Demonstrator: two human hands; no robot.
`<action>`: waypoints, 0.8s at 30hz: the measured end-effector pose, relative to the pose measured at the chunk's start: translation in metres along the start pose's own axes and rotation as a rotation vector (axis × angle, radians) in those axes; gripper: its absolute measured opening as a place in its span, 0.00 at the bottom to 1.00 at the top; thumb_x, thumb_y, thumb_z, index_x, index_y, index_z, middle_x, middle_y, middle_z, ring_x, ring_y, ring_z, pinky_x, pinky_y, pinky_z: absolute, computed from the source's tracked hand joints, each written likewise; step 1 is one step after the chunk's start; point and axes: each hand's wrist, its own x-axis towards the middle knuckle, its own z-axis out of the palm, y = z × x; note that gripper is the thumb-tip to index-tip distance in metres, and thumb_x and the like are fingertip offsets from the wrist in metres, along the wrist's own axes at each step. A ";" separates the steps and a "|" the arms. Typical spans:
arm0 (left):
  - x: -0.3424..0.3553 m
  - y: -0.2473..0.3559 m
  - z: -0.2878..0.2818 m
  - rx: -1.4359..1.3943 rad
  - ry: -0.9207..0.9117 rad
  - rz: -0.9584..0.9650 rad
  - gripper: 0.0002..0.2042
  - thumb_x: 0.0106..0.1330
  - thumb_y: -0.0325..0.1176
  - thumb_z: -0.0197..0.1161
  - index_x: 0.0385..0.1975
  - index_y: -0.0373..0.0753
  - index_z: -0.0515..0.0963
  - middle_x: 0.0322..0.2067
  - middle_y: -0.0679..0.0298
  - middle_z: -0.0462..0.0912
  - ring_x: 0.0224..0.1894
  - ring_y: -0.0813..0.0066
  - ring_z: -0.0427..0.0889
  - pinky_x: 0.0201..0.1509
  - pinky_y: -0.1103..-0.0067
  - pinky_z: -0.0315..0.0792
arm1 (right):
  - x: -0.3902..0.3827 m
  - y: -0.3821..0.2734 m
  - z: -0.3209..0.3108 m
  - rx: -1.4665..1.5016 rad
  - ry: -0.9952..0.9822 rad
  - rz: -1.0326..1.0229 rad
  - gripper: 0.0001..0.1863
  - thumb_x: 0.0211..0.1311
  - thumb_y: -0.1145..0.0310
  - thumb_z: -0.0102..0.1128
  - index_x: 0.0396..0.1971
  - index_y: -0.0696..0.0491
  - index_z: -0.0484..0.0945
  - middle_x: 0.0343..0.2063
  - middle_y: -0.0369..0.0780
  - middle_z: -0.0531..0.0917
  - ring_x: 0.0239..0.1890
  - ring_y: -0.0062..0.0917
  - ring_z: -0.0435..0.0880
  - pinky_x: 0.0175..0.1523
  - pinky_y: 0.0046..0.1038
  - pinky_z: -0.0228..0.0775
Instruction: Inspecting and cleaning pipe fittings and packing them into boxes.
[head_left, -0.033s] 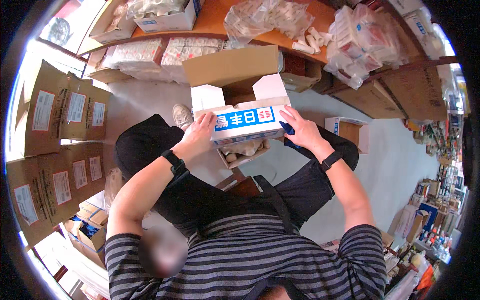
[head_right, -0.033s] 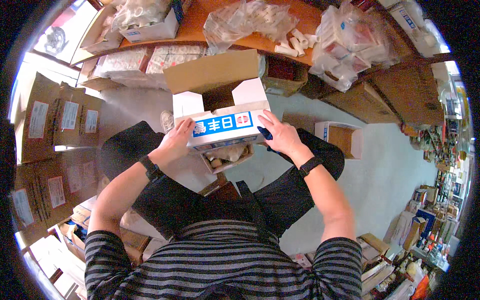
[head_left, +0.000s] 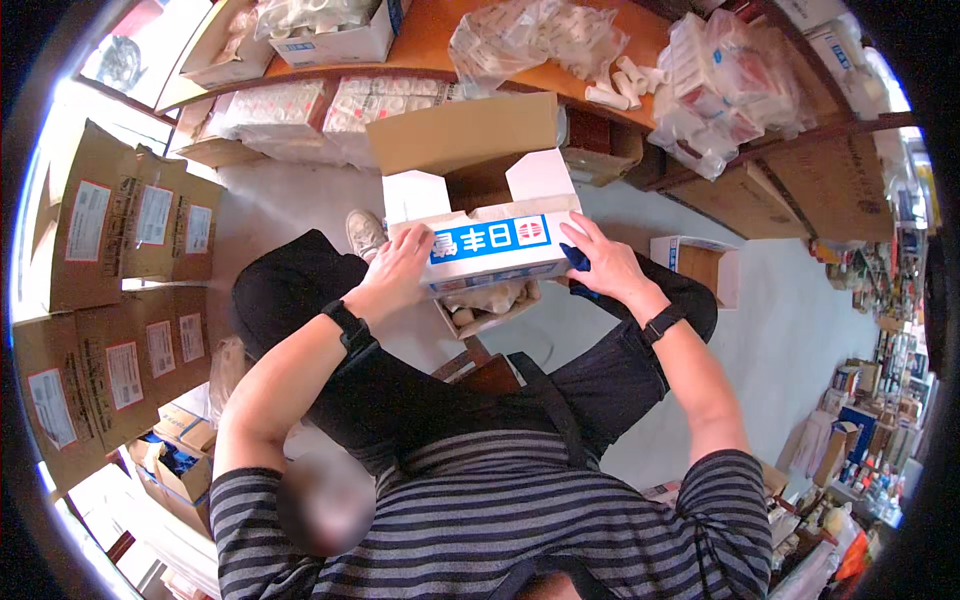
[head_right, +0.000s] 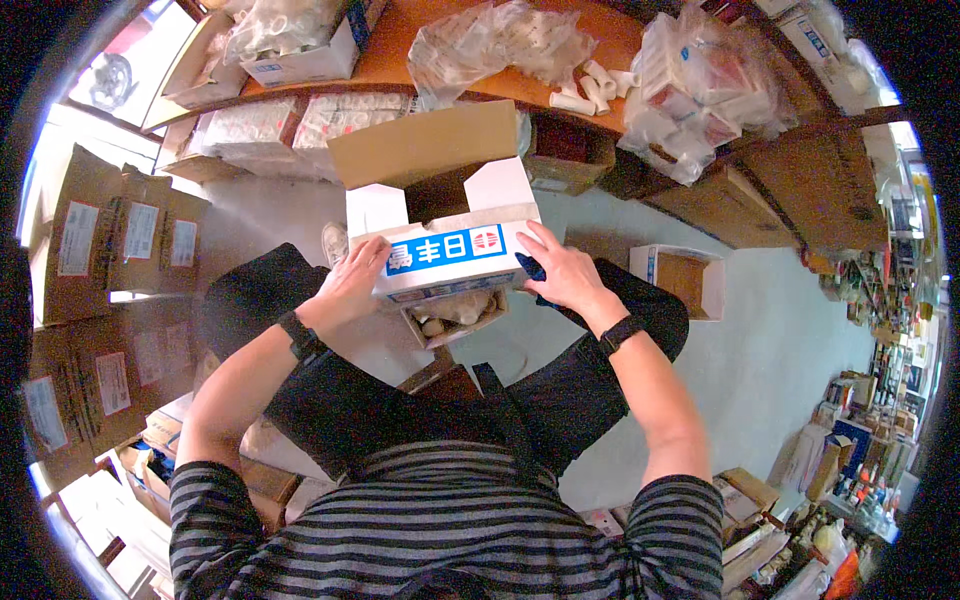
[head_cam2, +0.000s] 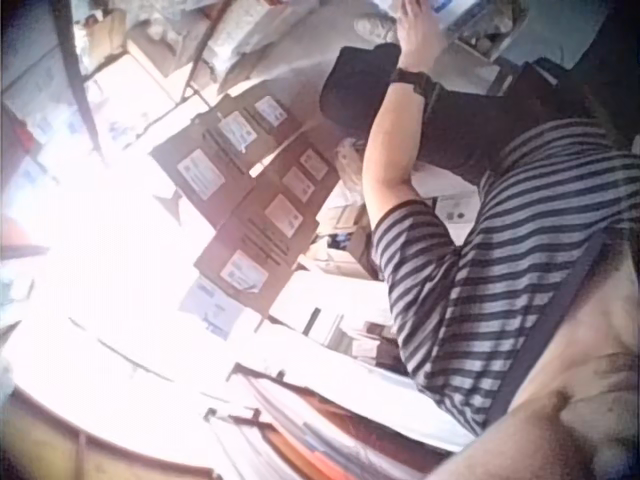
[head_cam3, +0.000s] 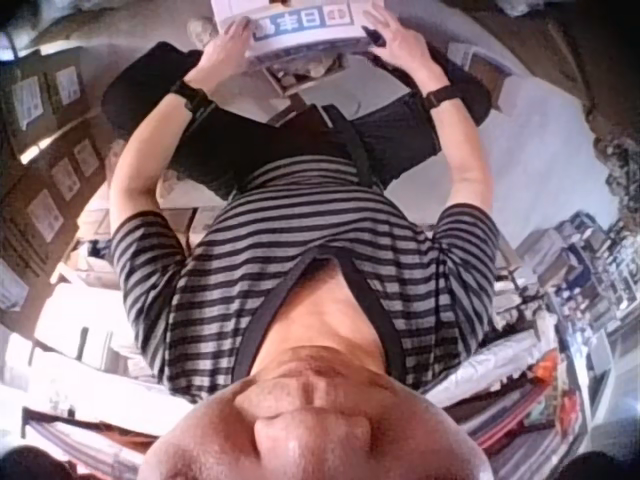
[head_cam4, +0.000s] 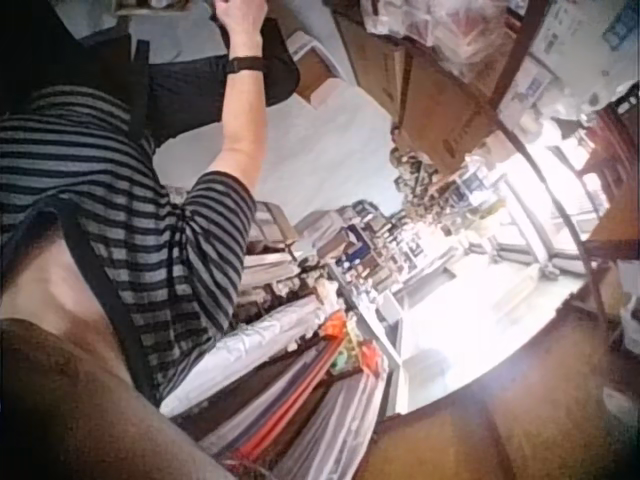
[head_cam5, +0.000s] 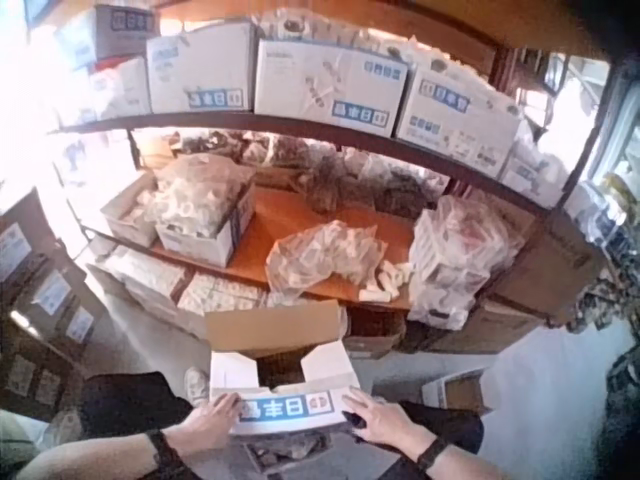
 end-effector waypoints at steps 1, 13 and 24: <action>-0.002 0.000 -0.002 -0.039 0.050 -0.040 0.41 0.42 0.35 0.69 0.58 0.32 0.56 0.60 0.47 0.55 0.64 0.56 0.55 0.62 0.66 0.58 | 0.000 0.002 0.000 0.022 -0.010 0.012 0.42 0.42 0.58 0.67 0.60 0.45 0.58 0.62 0.40 0.59 0.47 0.42 0.76 0.50 0.34 0.71; -0.002 -0.059 0.003 -0.725 0.017 -0.384 0.43 0.46 0.42 0.70 0.59 0.29 0.54 0.43 0.46 0.75 0.45 0.59 0.77 0.47 0.74 0.71 | -0.007 0.027 -0.013 0.925 0.060 0.325 0.31 0.50 0.63 0.65 0.54 0.58 0.67 0.44 0.41 0.79 0.45 0.22 0.76 0.53 0.23 0.64; 0.001 -0.046 0.031 -1.094 -0.175 -0.798 0.24 0.59 0.47 0.58 0.50 0.38 0.66 0.40 0.53 0.74 0.40 0.63 0.76 0.34 0.66 0.76 | -0.010 0.025 0.003 0.951 0.210 0.395 0.17 0.51 0.65 0.62 0.40 0.57 0.76 0.36 0.38 0.80 0.40 0.21 0.75 0.49 0.22 0.65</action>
